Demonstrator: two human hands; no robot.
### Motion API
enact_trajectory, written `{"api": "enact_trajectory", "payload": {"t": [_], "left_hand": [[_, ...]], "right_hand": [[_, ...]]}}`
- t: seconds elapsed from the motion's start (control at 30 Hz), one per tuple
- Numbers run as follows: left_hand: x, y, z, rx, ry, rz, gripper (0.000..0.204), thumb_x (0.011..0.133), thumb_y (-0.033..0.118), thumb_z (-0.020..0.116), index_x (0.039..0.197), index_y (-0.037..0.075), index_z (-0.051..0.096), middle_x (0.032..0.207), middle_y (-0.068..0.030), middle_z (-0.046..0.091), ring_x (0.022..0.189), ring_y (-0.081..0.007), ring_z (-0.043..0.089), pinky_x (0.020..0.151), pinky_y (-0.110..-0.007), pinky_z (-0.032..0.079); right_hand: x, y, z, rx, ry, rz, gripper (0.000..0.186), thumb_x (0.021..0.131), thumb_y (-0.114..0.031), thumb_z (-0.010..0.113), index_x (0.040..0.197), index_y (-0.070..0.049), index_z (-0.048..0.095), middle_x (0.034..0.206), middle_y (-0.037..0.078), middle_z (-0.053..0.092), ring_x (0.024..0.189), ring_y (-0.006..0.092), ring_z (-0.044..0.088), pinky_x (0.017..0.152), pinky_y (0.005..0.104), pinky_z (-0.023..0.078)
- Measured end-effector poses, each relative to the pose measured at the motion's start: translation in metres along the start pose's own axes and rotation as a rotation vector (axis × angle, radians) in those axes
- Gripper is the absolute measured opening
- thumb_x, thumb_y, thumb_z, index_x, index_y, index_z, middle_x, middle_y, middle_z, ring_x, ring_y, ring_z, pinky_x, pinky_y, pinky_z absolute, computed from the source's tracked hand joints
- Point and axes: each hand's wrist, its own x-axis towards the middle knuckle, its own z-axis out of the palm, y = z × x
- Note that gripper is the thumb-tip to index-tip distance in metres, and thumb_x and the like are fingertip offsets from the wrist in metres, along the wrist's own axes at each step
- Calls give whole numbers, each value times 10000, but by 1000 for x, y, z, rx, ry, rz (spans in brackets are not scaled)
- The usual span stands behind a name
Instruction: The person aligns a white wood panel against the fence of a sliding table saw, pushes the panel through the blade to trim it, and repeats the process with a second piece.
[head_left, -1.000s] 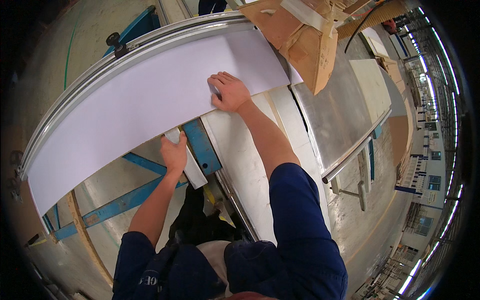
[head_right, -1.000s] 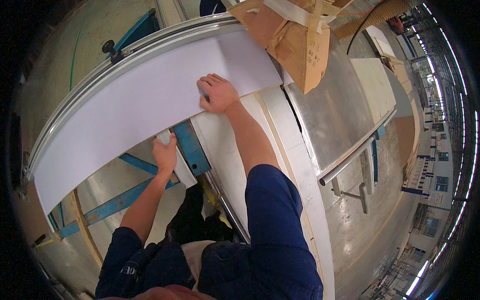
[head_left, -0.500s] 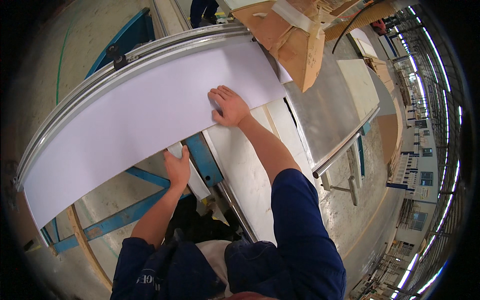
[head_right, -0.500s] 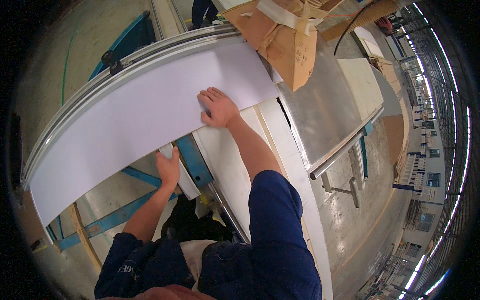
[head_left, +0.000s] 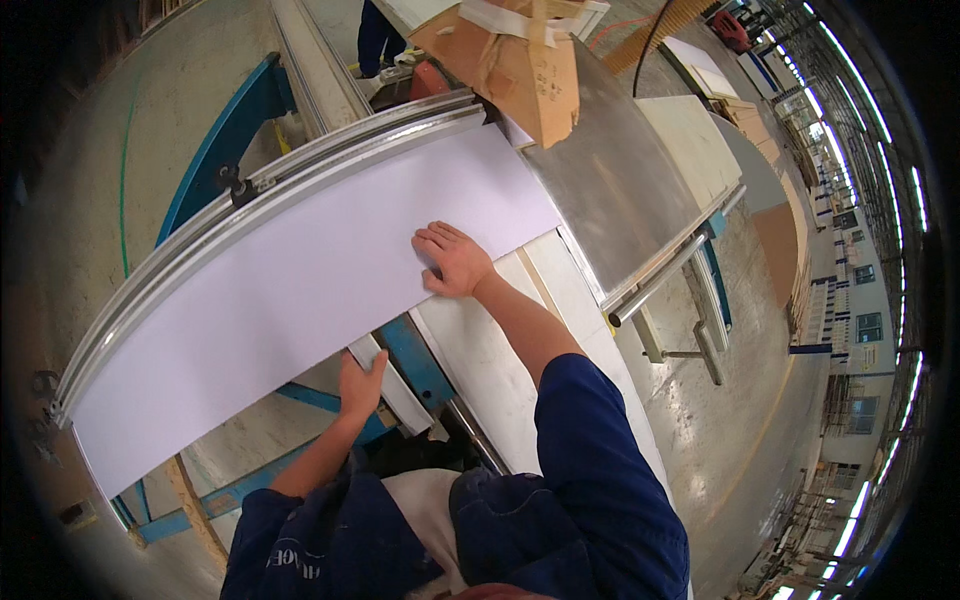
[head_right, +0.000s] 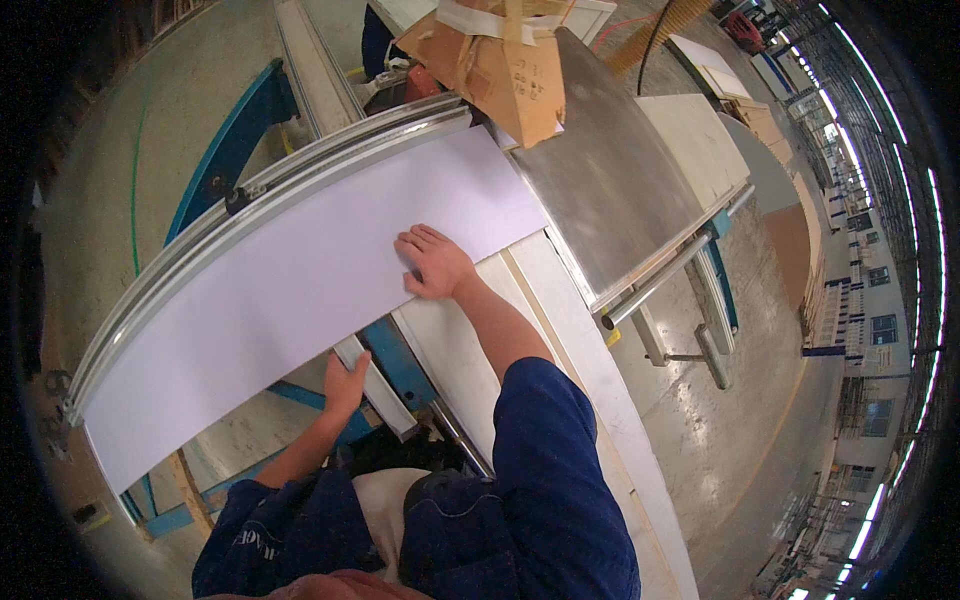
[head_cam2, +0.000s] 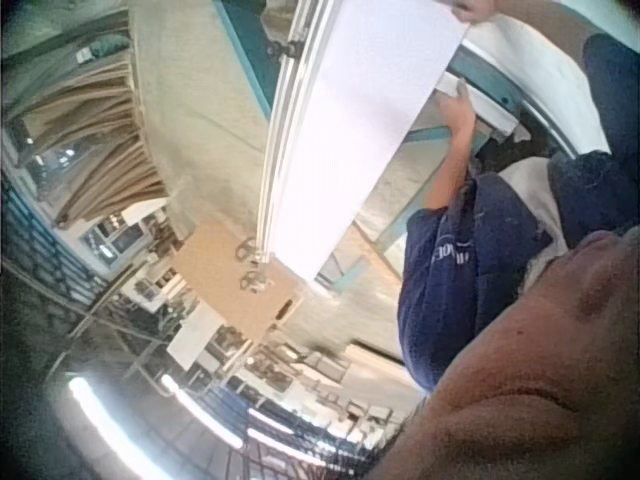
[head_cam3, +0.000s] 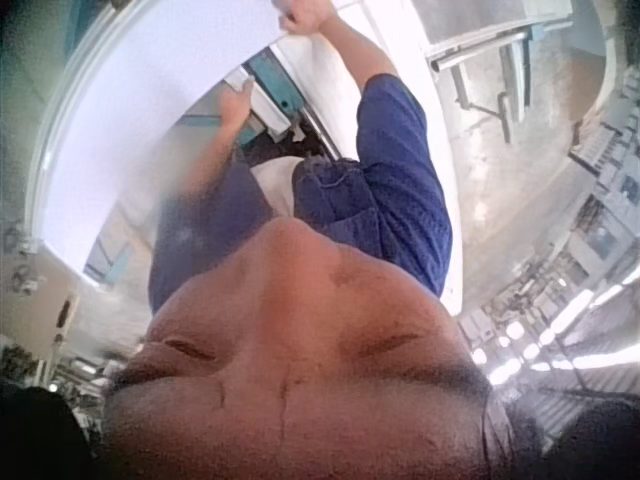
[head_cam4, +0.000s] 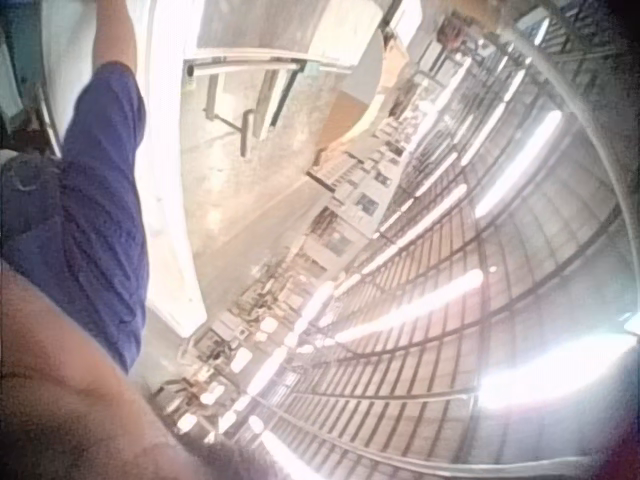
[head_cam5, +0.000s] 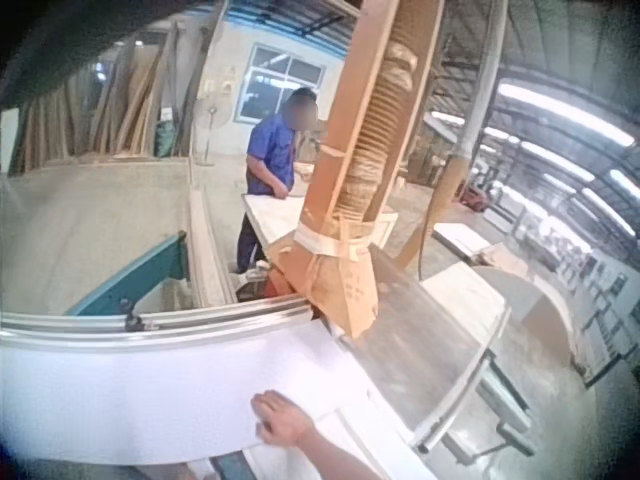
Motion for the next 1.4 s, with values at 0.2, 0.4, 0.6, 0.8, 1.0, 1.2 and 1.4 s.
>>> {"api": "enact_trajectory", "payload": {"t": [0.2,0.4,0.6,0.8,1.0,1.2,1.4], "left_hand": [[-61,-57,-107,-716,99,-380,495,1022,403,722,1301,5,633,1152,-95,690,991,-196,682,905,-332,558],[-50,-210,-309,-1293,586,-132,513,1071,456,611,1398,61,598,1393,-103,651,1288,-273,607,1126,-409,501],[-33,-232,-376,-1320,750,-229,715,1080,633,430,1550,99,506,1573,-88,541,1440,-323,503,1225,-500,396],[-38,-249,-386,-1176,794,-333,897,1007,800,384,1594,126,461,1630,-63,487,1469,-311,461,1236,-503,359],[-6,-218,-304,-1306,641,-336,900,1017,806,327,1570,117,502,1591,-56,541,1423,-303,508,1237,-472,366],[-2,-123,-205,-1410,526,-474,875,1026,813,232,1587,194,493,1608,-42,519,1457,-314,479,1218,-494,397],[-14,-120,-185,-1352,376,-395,810,1071,741,226,1615,173,422,1614,-30,502,1439,-292,493,1192,-433,421]], "right_hand": [[-12,-18,-13,-13,15,-4,606,786,-274,663,1325,-2,614,1385,199,640,1327,408,582,1217,491,425],[-25,-56,-39,-58,63,-22,551,780,-226,650,1284,-3,623,1351,191,651,1286,409,603,1196,492,448],[-47,-82,-49,-101,138,-35,491,783,-167,642,1248,-9,627,1290,174,665,1242,389,624,1177,495,464],[-67,-124,-19,-69,242,9,453,817,-173,654,1241,-14,628,1290,165,660,1238,379,618,1181,500,447],[-61,-149,3,-78,138,-1,553,872,-270,684,1353,-10,601,1375,169,627,1314,385,567,1218,522,390],[-64,-115,-16,-207,82,71,661,920,-371,668,1458,-8,541,1432,177,597,1369,399,520,1238,541,349],[-60,-97,-44,-241,7,52,715,934,-402,648,1500,9,499,1474,198,562,1386,409,497,1239,545,341]]}}
